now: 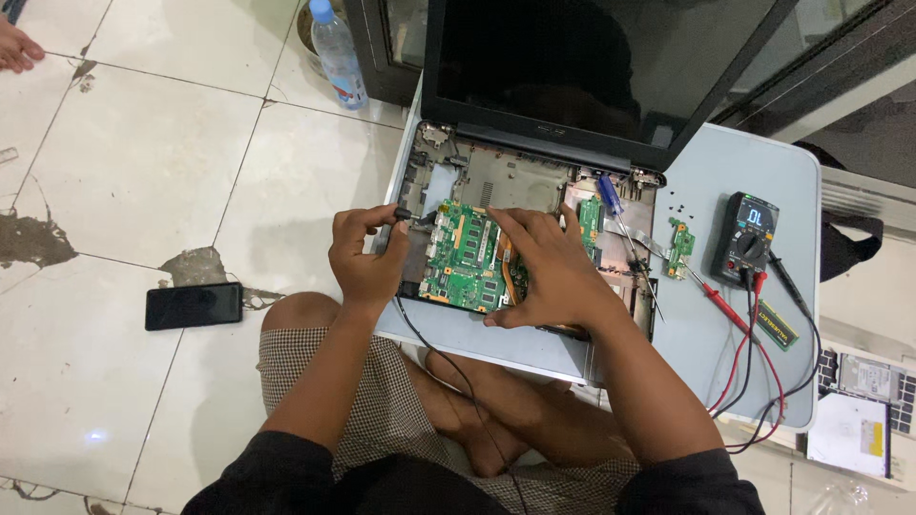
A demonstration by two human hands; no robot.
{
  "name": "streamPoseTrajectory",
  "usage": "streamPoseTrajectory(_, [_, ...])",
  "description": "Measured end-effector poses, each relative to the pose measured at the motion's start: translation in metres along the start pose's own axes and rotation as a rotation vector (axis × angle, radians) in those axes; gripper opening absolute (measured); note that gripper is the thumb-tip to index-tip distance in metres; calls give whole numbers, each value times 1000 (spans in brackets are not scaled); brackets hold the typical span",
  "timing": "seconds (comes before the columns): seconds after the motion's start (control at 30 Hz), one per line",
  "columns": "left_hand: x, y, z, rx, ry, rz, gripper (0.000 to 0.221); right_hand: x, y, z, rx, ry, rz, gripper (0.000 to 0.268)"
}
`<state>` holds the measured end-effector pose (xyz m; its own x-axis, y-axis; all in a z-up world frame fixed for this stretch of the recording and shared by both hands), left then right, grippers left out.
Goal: The person sits on the floor and uses a multimeter to test the motherboard of a disassembled laptop. They connect the multimeter probes to various points on the circuit board and observe the readings on the multimeter display.
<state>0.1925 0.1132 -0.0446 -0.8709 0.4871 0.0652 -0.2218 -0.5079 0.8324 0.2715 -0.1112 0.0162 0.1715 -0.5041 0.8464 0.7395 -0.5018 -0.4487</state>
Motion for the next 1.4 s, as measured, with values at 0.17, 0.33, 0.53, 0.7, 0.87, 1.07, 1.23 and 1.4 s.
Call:
streamPoseTrajectory(0.17, [0, 9, 2, 6, -18, -55, 20, 3, -1, 2, -2, 25, -2, 129])
streamPoseTrajectory(0.33, [-1, 14, 3, 6, -25, -70, 17, 5, -2, 3, 9, 33, -5, 126])
streamPoseTrajectory(0.53, [-2, 5, -2, 59, -7, -108, 16, 5, -2, 4, -33, -29, 74, 118])
streamPoseTrajectory(0.7, [-6, 11, -6, 100, -132, -290, 17, -1, -2, 6, -51, -170, -63, 111])
streamPoseTrajectory(0.87, [-7, 20, -6, 62, -178, -303, 18, -7, -8, 1, -33, -176, -163, 107])
streamPoseTrajectory(1.07, [-7, 21, -7, 93, -192, -286, 19, 4, -27, -32, -39, -106, -262, 96])
streamPoseTrajectory(1.23, [-5, 12, -6, 89, -142, -262, 18, 12, -26, -64, -79, -71, -239, 78])
streamPoseTrajectory(1.4, [6, 23, -4, 59, -45, -84, 20, 17, -18, -63, -103, 35, -238, 89])
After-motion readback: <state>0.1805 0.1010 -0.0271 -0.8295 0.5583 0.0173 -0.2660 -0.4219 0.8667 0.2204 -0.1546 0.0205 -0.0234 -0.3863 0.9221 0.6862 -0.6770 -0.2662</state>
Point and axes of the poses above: each hand's wrist, its own z-axis towards the middle knuckle, its own x-axis out of the back of the hand, y = z × x, the point moved 5 cm from there along z, towards the middle knuckle, and after that the axes turned 15 degrees about y, right-handed, at the moved point
